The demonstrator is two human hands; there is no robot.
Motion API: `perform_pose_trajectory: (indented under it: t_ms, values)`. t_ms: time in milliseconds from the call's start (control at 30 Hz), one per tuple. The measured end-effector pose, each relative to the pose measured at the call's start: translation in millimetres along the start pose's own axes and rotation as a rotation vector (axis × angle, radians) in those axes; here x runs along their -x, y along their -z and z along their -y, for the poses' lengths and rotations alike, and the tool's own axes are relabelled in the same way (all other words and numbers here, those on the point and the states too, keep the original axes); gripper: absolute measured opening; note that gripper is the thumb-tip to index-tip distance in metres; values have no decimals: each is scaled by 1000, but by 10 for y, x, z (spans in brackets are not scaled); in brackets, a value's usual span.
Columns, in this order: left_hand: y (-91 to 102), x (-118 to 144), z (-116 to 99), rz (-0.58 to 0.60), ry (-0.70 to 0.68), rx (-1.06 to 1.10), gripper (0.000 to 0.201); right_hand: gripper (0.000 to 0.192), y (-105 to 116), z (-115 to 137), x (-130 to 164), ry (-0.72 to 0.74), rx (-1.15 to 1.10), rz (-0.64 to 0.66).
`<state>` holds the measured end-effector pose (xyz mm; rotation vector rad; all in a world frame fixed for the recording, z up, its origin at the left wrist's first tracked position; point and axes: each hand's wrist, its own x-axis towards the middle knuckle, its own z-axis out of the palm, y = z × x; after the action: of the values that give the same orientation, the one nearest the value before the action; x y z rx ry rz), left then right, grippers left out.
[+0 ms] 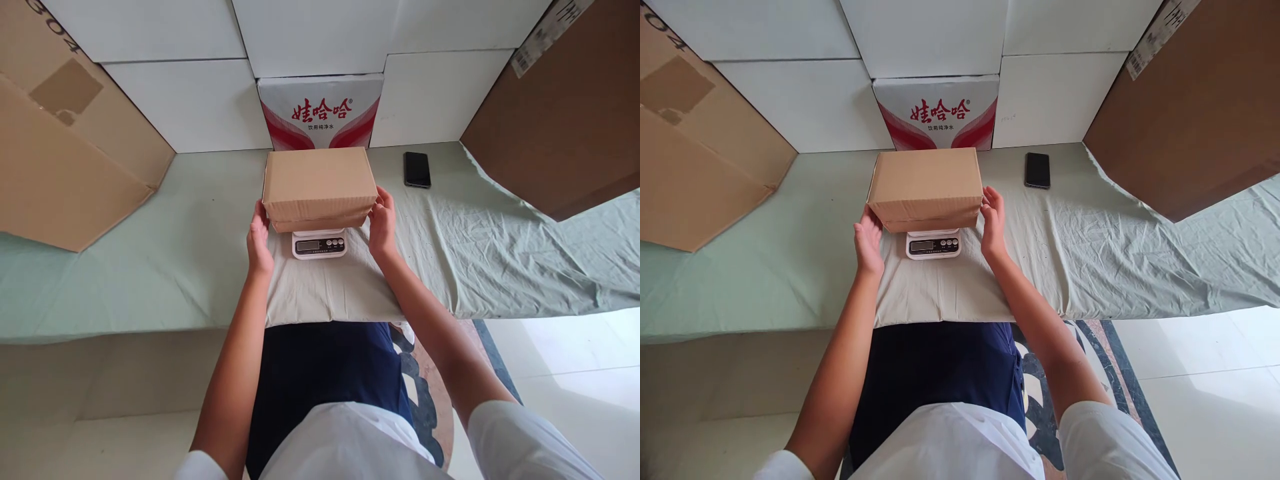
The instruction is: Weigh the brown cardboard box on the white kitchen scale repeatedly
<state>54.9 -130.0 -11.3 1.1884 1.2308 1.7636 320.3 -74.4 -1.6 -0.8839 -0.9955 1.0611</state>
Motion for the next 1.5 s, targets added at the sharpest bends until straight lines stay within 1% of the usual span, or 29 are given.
perform_pose_trajectory:
  t_ms: [167, 267, 433, 567, 800, 1000, 1133, 1267, 1367, 1433, 1500]
  values:
    - [-9, 14, -24, 14, 3, -13, 98, 47, 18, -49, -22, 1, 38, 1]
    - [-8, 31, -36, 43, 12, -12, 98, 52, 20, -30, 0, 20, 56, 18]
    - [-9, 55, -50, 111, 1, -18, 97, 67, -45, 160, 157, 125, 168, 170]
    - [-27, 64, -69, 123, 9, -18, 98, 65, -112, 272, 258, 171, 207, 245]
    - [-55, 93, -115, 134, 33, -23, 96, 63, -134, 262, 267, 171, 183, 237]
    - [-46, 90, -134, 143, 58, -23, 101, 61, -135, 240, 238, 173, 165, 224]
    - [-44, 90, -141, 150, 46, -27, 99, 65, -131, 235, 218, 176, 182, 213]
    - [-53, 103, -146, 147, 27, -18, 100, 62, -134, 220, 200, 197, 148, 220]
    - [-47, 91, -218, 153, 4, -7, 100, 59, -148, 275, 190, 229, 102, 227]
    - [-26, 51, -338, 195, -16, -9, 96, 58, -162, 361, 168, 257, 93, 232]
    - [-1, -29, -507, 254, -28, -17, 91, 60, -188, 465, 103, 283, 112, 236]
